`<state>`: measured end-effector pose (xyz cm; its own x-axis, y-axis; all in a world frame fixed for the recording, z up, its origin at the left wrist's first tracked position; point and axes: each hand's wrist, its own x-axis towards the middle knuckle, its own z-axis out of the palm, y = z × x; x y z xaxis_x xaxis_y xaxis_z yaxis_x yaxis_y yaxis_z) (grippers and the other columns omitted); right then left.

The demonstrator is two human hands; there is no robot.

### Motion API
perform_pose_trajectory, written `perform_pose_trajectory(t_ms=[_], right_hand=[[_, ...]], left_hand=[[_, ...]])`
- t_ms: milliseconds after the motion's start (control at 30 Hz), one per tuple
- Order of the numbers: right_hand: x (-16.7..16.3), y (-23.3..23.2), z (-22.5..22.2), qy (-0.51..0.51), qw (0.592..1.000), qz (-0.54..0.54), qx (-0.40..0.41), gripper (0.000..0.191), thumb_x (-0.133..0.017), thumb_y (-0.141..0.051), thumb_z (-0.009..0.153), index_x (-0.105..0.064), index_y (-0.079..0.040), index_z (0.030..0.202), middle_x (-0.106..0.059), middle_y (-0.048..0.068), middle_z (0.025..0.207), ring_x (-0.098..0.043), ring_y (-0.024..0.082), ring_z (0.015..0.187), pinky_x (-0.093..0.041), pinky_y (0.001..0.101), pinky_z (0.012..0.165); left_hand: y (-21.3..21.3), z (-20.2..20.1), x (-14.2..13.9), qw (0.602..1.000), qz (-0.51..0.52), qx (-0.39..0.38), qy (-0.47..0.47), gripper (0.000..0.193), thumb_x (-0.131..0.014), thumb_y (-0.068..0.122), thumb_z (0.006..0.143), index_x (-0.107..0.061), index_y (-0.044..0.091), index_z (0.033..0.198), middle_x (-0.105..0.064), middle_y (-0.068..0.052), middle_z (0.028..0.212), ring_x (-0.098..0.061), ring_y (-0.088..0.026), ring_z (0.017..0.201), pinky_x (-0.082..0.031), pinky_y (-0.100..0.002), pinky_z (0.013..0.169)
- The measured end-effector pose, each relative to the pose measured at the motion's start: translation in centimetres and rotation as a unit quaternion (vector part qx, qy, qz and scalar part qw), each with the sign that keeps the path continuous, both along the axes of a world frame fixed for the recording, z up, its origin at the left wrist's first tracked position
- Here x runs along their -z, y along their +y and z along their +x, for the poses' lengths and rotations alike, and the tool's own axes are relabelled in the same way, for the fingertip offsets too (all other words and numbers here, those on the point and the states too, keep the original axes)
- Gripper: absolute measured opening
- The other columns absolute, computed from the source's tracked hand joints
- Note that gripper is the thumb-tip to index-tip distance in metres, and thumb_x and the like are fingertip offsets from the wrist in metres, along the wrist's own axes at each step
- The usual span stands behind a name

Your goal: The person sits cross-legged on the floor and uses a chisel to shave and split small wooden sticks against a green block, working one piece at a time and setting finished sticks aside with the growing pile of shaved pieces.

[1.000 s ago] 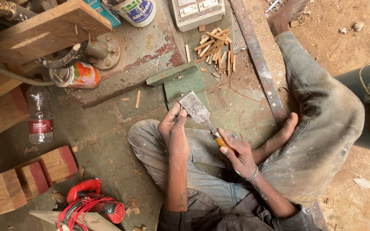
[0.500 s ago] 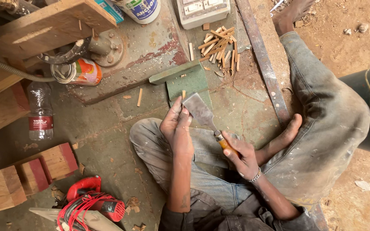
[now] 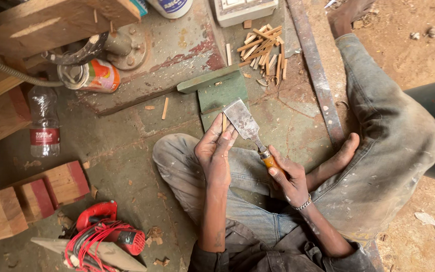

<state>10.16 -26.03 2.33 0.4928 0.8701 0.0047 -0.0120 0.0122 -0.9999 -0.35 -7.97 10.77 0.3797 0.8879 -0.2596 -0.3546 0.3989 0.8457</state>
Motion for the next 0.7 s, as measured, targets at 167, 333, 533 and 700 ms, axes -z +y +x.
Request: perform_pose_trajectory(t_ms=[167, 333, 533, 700], right_hand=[[-0.2, 1.1, 0.5, 0.079, 0.995, -0.039, 0.046, 0.054, -0.059, -0.013, 0.101, -0.045, -0.006, 0.153, -0.070, 0.000, 0.082, -0.059, 0.008, 0.054, -0.049, 0.0247, 0.047], [-0.8, 0.9, 2.0, 0.231, 0.967, -0.004, 0.110, 0.064, -0.056, -0.014, 0.102, -0.034, -0.008, 0.162, -0.061, 0.000, 0.084, -0.050, 0.007, 0.054, -0.042, 0.0228, 0.047], [-0.6, 1.2, 1.2, 0.136, 0.988, -0.042, 0.065, 0.063, -0.058, -0.017, 0.104, -0.036, -0.004, 0.162, -0.058, 0.001, 0.080, -0.049, 0.007, 0.057, -0.046, 0.0234, 0.051], [-1.4, 1.2, 2.3, 0.188, 0.966, 0.027, 0.178, 0.063, -0.058, -0.016, 0.103, -0.036, -0.004, 0.161, -0.060, 0.001, 0.083, -0.049, 0.007, 0.054, -0.042, 0.0224, 0.048]], left_hand=[[-1.5, -2.8, 1.4, 0.994, 0.083, 0.024, 0.068, 0.050, -0.071, 0.017, 0.097, -0.060, -0.012, 0.135, -0.073, -0.022, 0.126, -0.073, -0.028, 0.114, -0.059, -0.045, 0.101], [0.8, -8.2, 4.9, 0.974, 0.121, -0.067, 0.179, 0.051, -0.078, 0.028, 0.091, -0.068, -0.008, 0.125, -0.075, -0.012, 0.109, -0.073, -0.015, 0.097, -0.060, -0.030, 0.087], [14.6, -12.1, 8.5, 0.817, 0.278, -0.087, 0.498, 0.036, -0.074, 0.014, 0.089, -0.072, 0.001, 0.123, -0.075, -0.015, 0.120, -0.071, -0.028, 0.108, -0.055, -0.038, 0.096], [14.2, -9.1, 8.0, 0.688, 0.456, -0.072, 0.559, 0.039, -0.076, 0.011, 0.087, -0.070, 0.000, 0.125, -0.066, -0.021, 0.130, -0.065, -0.041, 0.119, -0.050, -0.045, 0.102]])
